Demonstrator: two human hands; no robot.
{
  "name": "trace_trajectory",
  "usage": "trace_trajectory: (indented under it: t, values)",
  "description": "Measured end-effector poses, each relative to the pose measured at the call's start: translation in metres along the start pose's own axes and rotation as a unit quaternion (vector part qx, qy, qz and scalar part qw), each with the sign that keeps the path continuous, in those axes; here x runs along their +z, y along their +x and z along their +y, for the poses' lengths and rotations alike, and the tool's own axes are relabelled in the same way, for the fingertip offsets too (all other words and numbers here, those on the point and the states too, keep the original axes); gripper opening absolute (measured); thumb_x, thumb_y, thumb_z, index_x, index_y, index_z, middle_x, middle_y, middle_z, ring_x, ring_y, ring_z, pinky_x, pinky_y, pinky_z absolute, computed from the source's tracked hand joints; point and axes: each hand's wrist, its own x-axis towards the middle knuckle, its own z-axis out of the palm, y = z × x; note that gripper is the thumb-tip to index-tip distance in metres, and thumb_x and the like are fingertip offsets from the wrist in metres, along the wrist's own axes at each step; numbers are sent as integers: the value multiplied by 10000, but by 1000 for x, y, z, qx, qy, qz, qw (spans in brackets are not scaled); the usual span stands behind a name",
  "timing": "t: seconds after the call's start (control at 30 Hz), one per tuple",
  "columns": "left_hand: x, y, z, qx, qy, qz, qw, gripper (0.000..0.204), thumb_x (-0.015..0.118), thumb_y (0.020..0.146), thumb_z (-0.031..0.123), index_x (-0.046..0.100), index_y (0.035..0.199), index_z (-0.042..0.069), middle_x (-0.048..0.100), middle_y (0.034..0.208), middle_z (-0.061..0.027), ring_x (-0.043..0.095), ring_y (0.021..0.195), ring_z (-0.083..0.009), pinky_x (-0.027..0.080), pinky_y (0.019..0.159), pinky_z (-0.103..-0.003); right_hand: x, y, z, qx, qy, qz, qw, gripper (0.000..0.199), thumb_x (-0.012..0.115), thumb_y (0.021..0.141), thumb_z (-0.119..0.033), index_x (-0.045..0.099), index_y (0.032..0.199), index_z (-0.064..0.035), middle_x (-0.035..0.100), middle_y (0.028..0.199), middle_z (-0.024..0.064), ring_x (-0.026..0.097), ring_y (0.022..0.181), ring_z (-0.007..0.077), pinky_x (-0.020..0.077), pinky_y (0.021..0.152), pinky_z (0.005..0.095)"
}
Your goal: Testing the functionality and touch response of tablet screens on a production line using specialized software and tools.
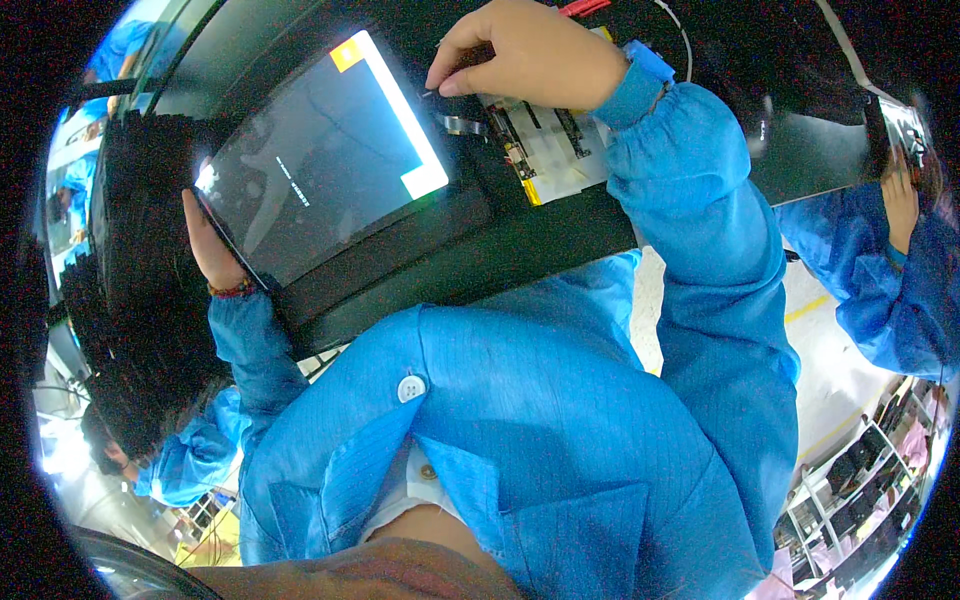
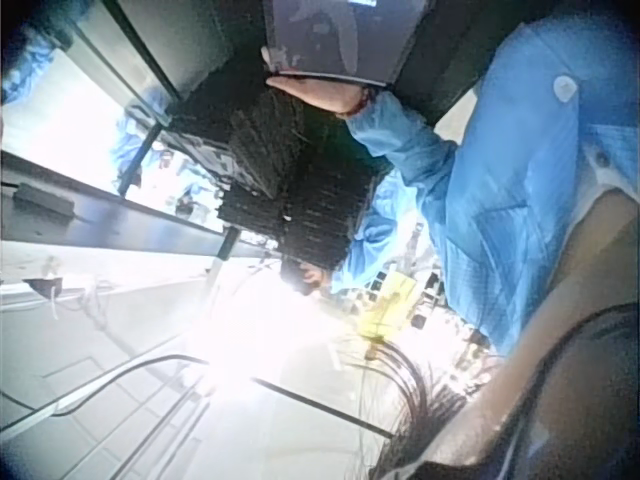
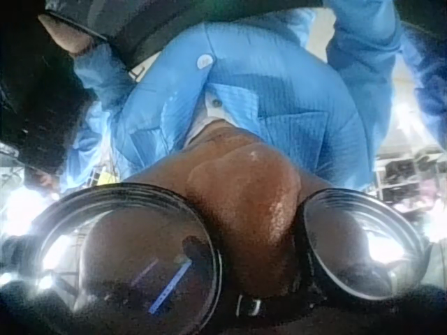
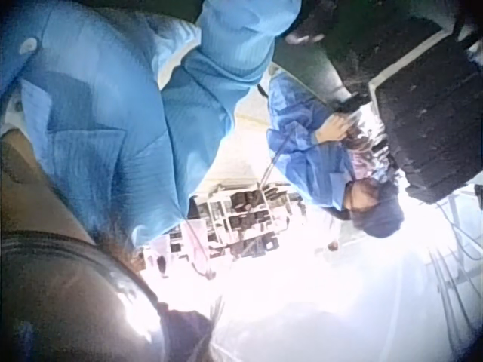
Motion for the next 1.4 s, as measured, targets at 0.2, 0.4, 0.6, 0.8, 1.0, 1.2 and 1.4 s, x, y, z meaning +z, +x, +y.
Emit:
trace_trajectory:
  t: [0.2,0.4,0.6,0.8,1.0,1.2,1.4]
  values:
    - [-11,-3,2,5,38,40,998,527,276,970,424,360,1354,72,450,1325,-119,468,1158,-285,360,986,-413,2,5,-7,169,58,-11,984,118,667,740,-95,661,819,-7,641,752,78,594,686,145,467,644,258]
    - [31,2,-9,46,120,277,952,530,277,970,427,357,1354,70,455,1318,-124,472,1154,-287,360,985,-412,7,5,-8,161,57,12,985,105,680,716,-60,655,798,0,645,755,81,599,675,139,475,638,252]
    - [39,2,-11,68,155,248,954,535,270,971,427,364,1343,54,468,1301,-134,482,1140,-293,362,988,-410,7,12,-6,165,89,22,982,98,684,677,-15,657,766,18,651,733,96,615,654,145,492,621,257]
    - [27,4,-7,51,147,176,972,542,241,975,425,368,1335,41,496,1267,-151,493,1128,-298,366,990,-397,10,14,-9,165,23,4,986,84,684,667,-16,660,740,17,649,716,106,620,652,162,493,622,263]
    - [18,3,-7,11,93,103,990,534,214,979,426,377,1337,65,501,1263,-133,510,1116,-275,402,960,-390,-11,-41,-12,-1,-320,173,931,290,684,766,-201,652,1036,-100,601,1140,110,554,1083,264,425,938,354]
    - [-3,3,-4,-2,25,-3,1000,518,206,981,418,405,1326,87,522,1246,-130,528,1104,-260,413,956,-370,-47,-139,26,141,-605,214,754,332,569,866,-292,610,1139,-108,558,1204,153,466,1161,358,355,983,410]
    - [-12,5,-4,-24,-27,-87,996,522,230,980,413,328,1375,86,484,1280,-131,494,1130,-272,383,983,-395,-34,-160,40,203,-519,242,795,349,529,894,-269,566,1198,-103,514,1245,190,447,1181,365,348,991,420]
